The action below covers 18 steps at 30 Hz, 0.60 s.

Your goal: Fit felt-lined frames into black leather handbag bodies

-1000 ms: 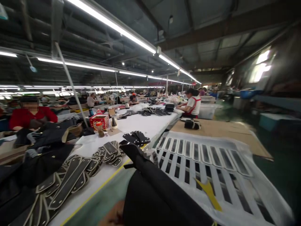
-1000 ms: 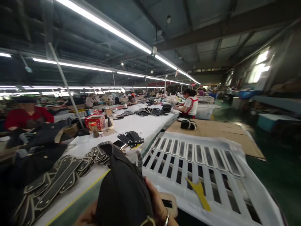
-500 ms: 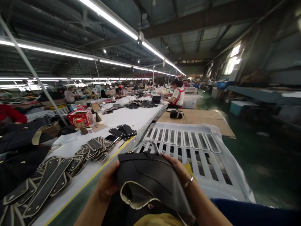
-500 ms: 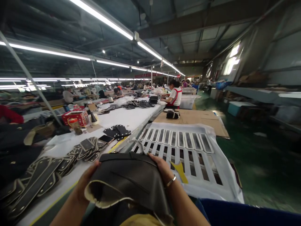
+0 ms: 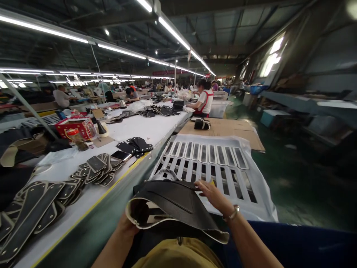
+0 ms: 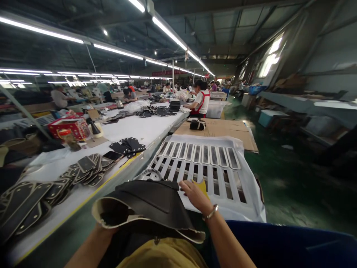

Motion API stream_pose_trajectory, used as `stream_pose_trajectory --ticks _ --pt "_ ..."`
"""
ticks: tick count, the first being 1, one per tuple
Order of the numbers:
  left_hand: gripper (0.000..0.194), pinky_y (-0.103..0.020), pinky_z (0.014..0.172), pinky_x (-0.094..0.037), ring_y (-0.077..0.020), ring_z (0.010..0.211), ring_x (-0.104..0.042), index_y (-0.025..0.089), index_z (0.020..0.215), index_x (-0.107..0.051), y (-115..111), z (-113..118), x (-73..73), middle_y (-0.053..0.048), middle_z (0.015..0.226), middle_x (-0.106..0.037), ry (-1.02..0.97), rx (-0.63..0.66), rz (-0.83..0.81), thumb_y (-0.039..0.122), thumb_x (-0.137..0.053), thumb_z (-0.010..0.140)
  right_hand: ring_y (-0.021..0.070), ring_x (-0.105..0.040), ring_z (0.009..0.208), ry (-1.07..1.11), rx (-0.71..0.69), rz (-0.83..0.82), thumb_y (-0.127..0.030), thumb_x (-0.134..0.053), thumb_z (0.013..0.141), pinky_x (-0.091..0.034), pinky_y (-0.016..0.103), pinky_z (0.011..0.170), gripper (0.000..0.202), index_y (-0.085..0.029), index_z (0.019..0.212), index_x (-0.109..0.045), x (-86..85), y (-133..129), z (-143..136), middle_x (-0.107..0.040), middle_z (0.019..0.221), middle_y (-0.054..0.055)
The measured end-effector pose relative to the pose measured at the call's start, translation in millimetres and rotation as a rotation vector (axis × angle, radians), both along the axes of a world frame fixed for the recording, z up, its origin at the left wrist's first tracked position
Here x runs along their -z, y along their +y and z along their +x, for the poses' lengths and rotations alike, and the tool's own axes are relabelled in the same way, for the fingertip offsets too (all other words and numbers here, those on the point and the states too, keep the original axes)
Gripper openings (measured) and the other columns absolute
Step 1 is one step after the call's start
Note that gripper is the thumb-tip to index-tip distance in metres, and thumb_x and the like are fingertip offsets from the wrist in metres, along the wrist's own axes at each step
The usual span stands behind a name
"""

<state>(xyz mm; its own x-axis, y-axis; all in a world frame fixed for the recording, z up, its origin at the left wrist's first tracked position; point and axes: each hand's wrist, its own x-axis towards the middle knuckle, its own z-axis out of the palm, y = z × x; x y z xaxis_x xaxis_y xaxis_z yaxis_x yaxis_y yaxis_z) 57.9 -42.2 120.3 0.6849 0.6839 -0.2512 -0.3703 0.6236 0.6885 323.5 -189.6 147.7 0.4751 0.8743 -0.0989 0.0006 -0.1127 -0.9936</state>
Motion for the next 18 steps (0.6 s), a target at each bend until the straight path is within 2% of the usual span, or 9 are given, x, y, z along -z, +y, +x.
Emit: stream_pose_trajectory --ticks 2,3,4,6,8,10,13,16,18 --pt "0.021 -0.025 0.063 -0.054 -0.0182 0.064 -0.067 0.016 0.081 -0.067 -4.0 13.6 -8.9 -0.001 0.072 -0.071 0.021 -0.023 0.006 0.028 -0.075 0.065 0.0208 -0.057 0.095 -0.388 0.140 0.079 -0.044 -0.051 0.084 -0.047 0.031 0.082 0.030 -0.019 0.100 -0.059 -26.8 -7.9 -7.8 -0.062 0.102 0.008" --pt "0.023 -0.026 0.063 -0.054 -0.0183 0.063 -0.067 0.015 0.084 -0.066 -6.5 20.9 -13.7 -0.002 0.073 -0.071 0.037 -0.030 0.023 0.028 -0.075 0.066 0.0207 -0.055 0.100 -0.521 0.112 0.128 -0.041 -0.048 0.087 -0.046 0.032 0.085 0.031 -0.020 0.108 -0.056 -42.3 -10.6 -14.9 -0.058 0.110 0.009" --pt "0.026 -0.027 0.065 -0.054 -0.0187 0.063 -0.067 0.014 0.086 -0.066 -9.0 27.7 -18.4 -0.003 0.074 -0.071 0.047 -0.037 0.048 0.028 -0.075 0.066 0.0209 -0.053 0.106 -0.637 0.015 0.150 -0.039 -0.050 0.086 -0.045 0.033 0.088 0.035 -0.021 0.116 -0.052 -57.6 -12.3 -23.8 -0.054 0.118 0.009" --pt "0.031 -0.029 0.069 -0.054 -0.0205 0.068 -0.067 0.013 0.089 -0.065 -13.4 37.9 -26.6 -0.004 0.075 -0.071 0.031 -0.053 0.114 0.029 -0.076 0.065 0.0218 -0.051 0.108 -0.850 -0.193 0.141 -0.038 -0.059 0.079 -0.042 0.036 0.094 0.045 -0.021 0.120 -0.050 -84.1 -13.0 -43.2 -0.053 0.121 0.008" --pt "0.034 -0.031 0.075 -0.054 -0.0237 0.075 -0.068 0.014 0.087 -0.065 -15.4 42.1 -32.9 -0.004 0.074 -0.071 0.001 -0.064 0.162 0.032 -0.078 0.062 0.0221 -0.053 0.107 -0.959 -0.306 0.091 -0.035 -0.057 0.080 -0.042 0.037 0.095 0.045 -0.018 0.121 -0.050 -100.9 -11.6 -58.4 -0.055 0.119 0.009" --pt "0.033 -0.032 0.077 -0.054 -0.0256 0.079 -0.067 0.016 0.083 -0.065 -14.2 40.6 -37.5 -0.003 0.070 -0.070 -0.010 -0.114 0.197 0.035 -0.079 0.060 0.0235 -0.052 0.109 -1.017 -0.345 0.051 -0.034 -0.055 0.081 -0.041 0.038 0.096 0.047 -0.016 0.124 -0.048 -108.0 -11.2 -64.8 -0.054 0.121 0.010" --pt "0.033 -0.034 0.079 -0.054 -0.0279 0.085 -0.066 0.018 0.079 -0.065 -8.8 32.7 -41.8 -0.002 0.067 -0.070 0.019 -0.178 0.247 0.040 -0.079 0.058 0.0256 -0.049 0.113 -1.056 -0.361 0.055 -0.037 -0.057 0.078 -0.040 0.039 0.097 0.058 -0.014 0.130 -0.043 -107.8 -15.1 -62.9 -0.050 0.128 0.012" --pt "0.038 -0.037 0.083 -0.053 -0.0303 0.096 -0.063 0.019 0.081 -0.066 -5.9 25.3 -44.6 -0.005 0.076 -0.071 0.038 -0.193 0.310 0.043 -0.080 0.055 0.0249 -0.049 0.115 -1.047 -0.389 0.116 -0.041 -0.061 0.074 -0.040 0.036 0.097 0.067 -0.013 0.132 -0.040 -104.6 -20.1 -59.6 -0.047 0.130 0.014" --pt "0.044 -0.037 0.087 -0.051 -0.0303 0.101 -0.061 0.019 0.091 -0.066 -9.1 23.2 -47.2 -0.006 0.086 -0.072 0.038 -0.185 0.350 0.044 -0.079 0.056 0.0236 -0.049 0.115 -1.039 -0.394 0.138 -0.037 -0.062 0.073 -0.040 0.034 0.097 0.067 -0.013 0.132 -0.039 -102.1 -21.2 -58.8 -0.048 0.130 0.014"
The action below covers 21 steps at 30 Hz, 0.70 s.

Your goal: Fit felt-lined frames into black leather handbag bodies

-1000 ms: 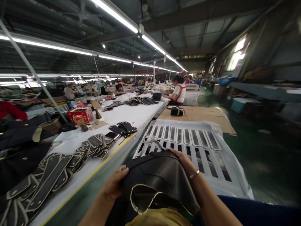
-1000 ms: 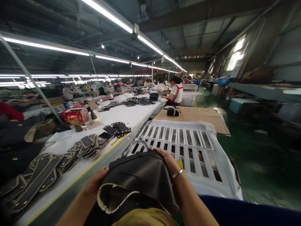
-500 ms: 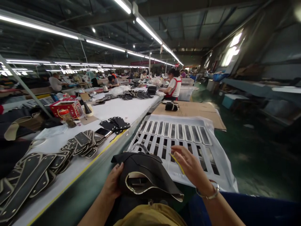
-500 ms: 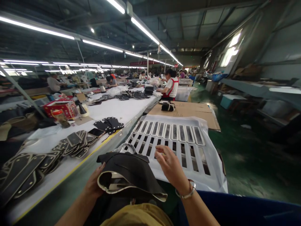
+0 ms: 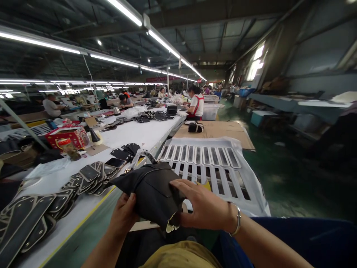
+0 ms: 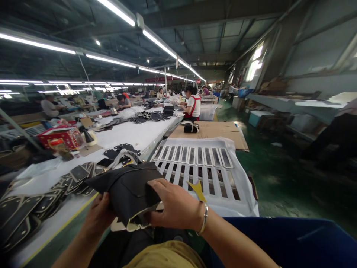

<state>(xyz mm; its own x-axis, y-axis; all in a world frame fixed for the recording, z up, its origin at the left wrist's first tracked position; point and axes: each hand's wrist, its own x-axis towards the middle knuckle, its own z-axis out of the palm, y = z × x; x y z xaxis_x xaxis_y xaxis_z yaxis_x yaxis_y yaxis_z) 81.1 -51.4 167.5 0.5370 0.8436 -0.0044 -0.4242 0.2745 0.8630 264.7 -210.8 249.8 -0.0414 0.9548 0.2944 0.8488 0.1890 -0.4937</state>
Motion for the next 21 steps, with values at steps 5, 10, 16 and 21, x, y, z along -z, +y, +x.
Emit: stream_pose_trajectory --ticks 5,10,16,21 --pt "0.054 -0.033 0.096 -0.046 -0.0279 0.115 -0.052 0.023 0.109 -0.064 -24.6 2.4 -18.3 -0.004 0.106 -0.068 0.091 0.081 0.054 0.041 -0.077 0.060 0.0248 -0.061 0.093 -0.154 0.113 -0.202 -0.017 -0.059 0.071 -0.047 0.033 0.078 0.044 -0.014 0.114 -0.052 7.7 6.7 10.7 -0.063 0.102 0.012" --pt "0.042 -0.029 0.089 -0.051 -0.0252 0.109 -0.057 0.023 0.107 -0.065 -34.3 3.8 -29.5 -0.004 0.107 -0.067 0.240 0.175 -0.075 0.032 -0.074 0.067 0.0215 -0.063 0.077 -0.400 0.322 -0.243 -0.010 -0.047 0.078 -0.042 0.026 0.063 0.018 -0.018 0.083 -0.062 1.1 15.3 35.3 -0.067 0.080 0.007" --pt "0.041 -0.034 0.077 -0.055 -0.0251 0.089 -0.066 0.017 0.115 -0.059 -21.2 4.9 -11.2 -0.008 0.095 -0.070 0.258 0.241 -0.275 0.030 -0.066 0.076 0.0173 -0.061 0.073 -0.326 0.399 -0.008 -0.017 -0.044 0.086 -0.041 0.025 0.061 0.020 -0.019 0.092 -0.063 -4.1 16.2 40.7 -0.066 0.082 0.005" --pt "0.042 -0.027 0.075 -0.055 -0.0222 0.091 -0.066 0.019 0.110 -0.061 -17.1 14.7 -10.7 -0.005 0.094 -0.071 0.132 -0.067 -0.163 0.034 -0.069 0.072 0.0164 -0.061 0.083 0.263 0.300 -0.092 -0.032 -0.059 0.077 -0.046 0.024 0.068 0.037 -0.018 0.112 -0.057 31.1 13.0 28.0 -0.065 0.102 0.006"
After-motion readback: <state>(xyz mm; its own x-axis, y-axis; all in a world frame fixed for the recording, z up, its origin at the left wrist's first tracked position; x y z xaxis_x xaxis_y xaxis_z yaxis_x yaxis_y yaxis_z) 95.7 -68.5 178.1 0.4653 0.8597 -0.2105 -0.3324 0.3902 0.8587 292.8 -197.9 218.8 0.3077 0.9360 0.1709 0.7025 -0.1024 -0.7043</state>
